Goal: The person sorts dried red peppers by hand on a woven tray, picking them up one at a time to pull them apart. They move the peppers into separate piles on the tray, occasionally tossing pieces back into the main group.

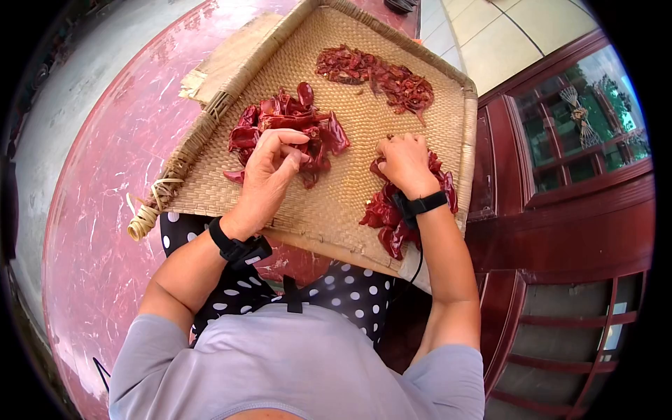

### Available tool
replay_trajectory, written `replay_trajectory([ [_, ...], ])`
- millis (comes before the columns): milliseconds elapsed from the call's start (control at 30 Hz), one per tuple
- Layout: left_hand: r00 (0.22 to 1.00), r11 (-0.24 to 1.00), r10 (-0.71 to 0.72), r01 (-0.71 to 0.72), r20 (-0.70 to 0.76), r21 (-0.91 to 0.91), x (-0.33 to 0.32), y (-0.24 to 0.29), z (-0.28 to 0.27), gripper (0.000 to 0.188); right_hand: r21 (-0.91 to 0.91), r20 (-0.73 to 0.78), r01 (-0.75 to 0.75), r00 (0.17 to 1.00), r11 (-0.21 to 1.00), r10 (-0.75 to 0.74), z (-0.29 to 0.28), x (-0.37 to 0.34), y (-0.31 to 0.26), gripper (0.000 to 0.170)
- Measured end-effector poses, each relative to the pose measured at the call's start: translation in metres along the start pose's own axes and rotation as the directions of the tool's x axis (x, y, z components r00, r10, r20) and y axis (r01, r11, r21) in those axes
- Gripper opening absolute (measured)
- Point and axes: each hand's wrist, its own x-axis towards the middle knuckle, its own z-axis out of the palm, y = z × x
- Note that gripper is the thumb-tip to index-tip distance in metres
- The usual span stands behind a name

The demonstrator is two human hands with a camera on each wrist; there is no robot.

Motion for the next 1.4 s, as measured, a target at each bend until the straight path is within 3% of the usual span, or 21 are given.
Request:
replay_trajectory([
  [100,0.996,0.999,-0.033,0.034,0.082,-0.012,-0.003,-0.007,0.005,0.016,-0.044,-0.246,0.073,0.966,0.996,-0.082,0.038,-0.006,0.008,0.027],
  [233,0.984,0.999,-0.011,0.004,0.18,0.037,-0.005,-0.012,0.009,0.014,0.168,-0.259,0.144,0.961,0.975,-0.097,0.031,-0.015,0.005,0.026],
  [267,0.983,0.998,0.012,-0.024,0.181,0.062,-0.006,-0.013,0.01,0.013,0.214,-0.393,0.189,0.915,0.958,-0.093,0.032,-0.017,0.006,0.023],
  [400,0.977,0.998,-0.069,0.069,0.201,0.009,-0.003,-0.016,0.014,0.012,0.475,-0.422,0.152,0.904,0.867,0.073,-0.011,-0.028,-0.016,0.015],
  [500,0.975,0.996,-0.086,0.08,0.206,0.038,0.0,-0.015,0.013,0.011,0.728,-0.347,0.147,0.921,0.67,0.175,-0.024,-0.027,-0.035,0.013],
  [533,0.973,0.996,-0.089,0.081,0.212,0.046,0.001,-0.013,0.013,0.012,0.691,-0.351,0.158,0.926,0.705,0.136,-0.029,-0.025,-0.04,0.013],
  [633,0.946,0.993,-0.088,0.06,0.311,0.097,0.0,-0.016,0.012,0.012,0.556,-0.564,0.314,0.823,0.77,0.072,-0.036,-0.013,-0.059,0.017],
  [667,0.923,0.991,-0.091,0.049,0.373,0.122,-0.002,-0.02,0.013,0.012,0.425,-0.728,0.396,0.683,0.814,0.048,-0.038,-0.005,-0.064,0.019],
  [700,0.898,0.989,-0.095,0.035,0.43,0.146,-0.003,-0.02,0.012,0.012,0.491,-0.687,0.399,0.724,0.775,0.062,-0.043,-0.005,-0.074,0.02],
  [733,0.861,0.973,0.038,-0.147,0.506,0.177,-0.004,-0.019,0.012,0.012,0.553,-0.643,0.398,0.763,0.732,0.071,-0.051,-0.005,-0.086,0.021],
  [767,0.785,0.976,0.002,-0.136,0.619,0.17,-0.007,-0.015,0.011,0.012,0.612,-0.598,0.393,0.798,0.686,0.075,-0.06,-0.007,-0.098,0.022],
  [833,0.585,0.98,-0.067,-0.114,0.808,0.164,-0.014,-0.007,0.009,0.013,0.741,-0.28,0.355,0.935,0.57,-0.217,-0.069,-0.013,-0.118,0.021],
  [900,0.435,0.966,-0.147,-0.131,0.888,0.224,-0.019,-0.002,0.008,0.017,0.778,-0.207,0.402,0.89,0.483,-0.406,-0.065,-0.012,-0.135,0.02],
  [967,0.306,0.935,-0.255,-0.165,0.917,0.315,-0.017,0.005,0.008,0.022,0.753,-0.056,0.39,0.841,0.53,-0.538,-0.052,-0.005,-0.145,0.018],
  [1000,0.258,0.907,-0.323,-0.19,0.911,0.375,-0.014,0.013,0.007,0.024,0.661,-0.124,0.506,0.802,0.554,-0.585,-0.04,-0.002,-0.151,0.019],
  [1033,0.209,0.875,-0.39,-0.218,0.896,0.432,-0.013,0.017,0.006,0.026,0.727,-0.108,0.47,0.799,0.501,-0.592,-0.03,0.002,-0.154,0.023],
  [1100,0.221,0.891,-0.364,-0.201,0.905,0.407,-0.013,0.011,0.005,0.026,0.828,-0.156,0.403,0.833,0.389,-0.531,-0.022,0.003,-0.153,0.028],
  [1200,0.263,0.928,-0.29,-0.159,0.92,0.338,-0.016,-0.004,0.007,0.018,0.732,-0.392,0.511,0.857,0.451,-0.335,-0.028,-0.012,-0.146,0.03],
  [1300,0.283,0.979,-0.177,-0.051,0.943,0.199,-0.02,-0.025,0.008,0.018,0.724,-0.382,0.439,0.898,0.533,-0.221,-0.029,-0.037,-0.124,0.029],
  [1333,0.281,0.983,-0.169,-0.025,0.945,0.184,-0.019,-0.017,0.006,0.02,0.736,-0.226,0.26,0.965,0.624,-0.136,-0.033,-0.052,-0.115,0.029],
  [1400,0.298,0.983,-0.173,-0.008,0.939,0.183,-0.016,-0.014,0.005,0.024,0.588,-0.226,0.119,0.974,0.8,0.021,-0.019,-0.074,-0.093,0.027],
])
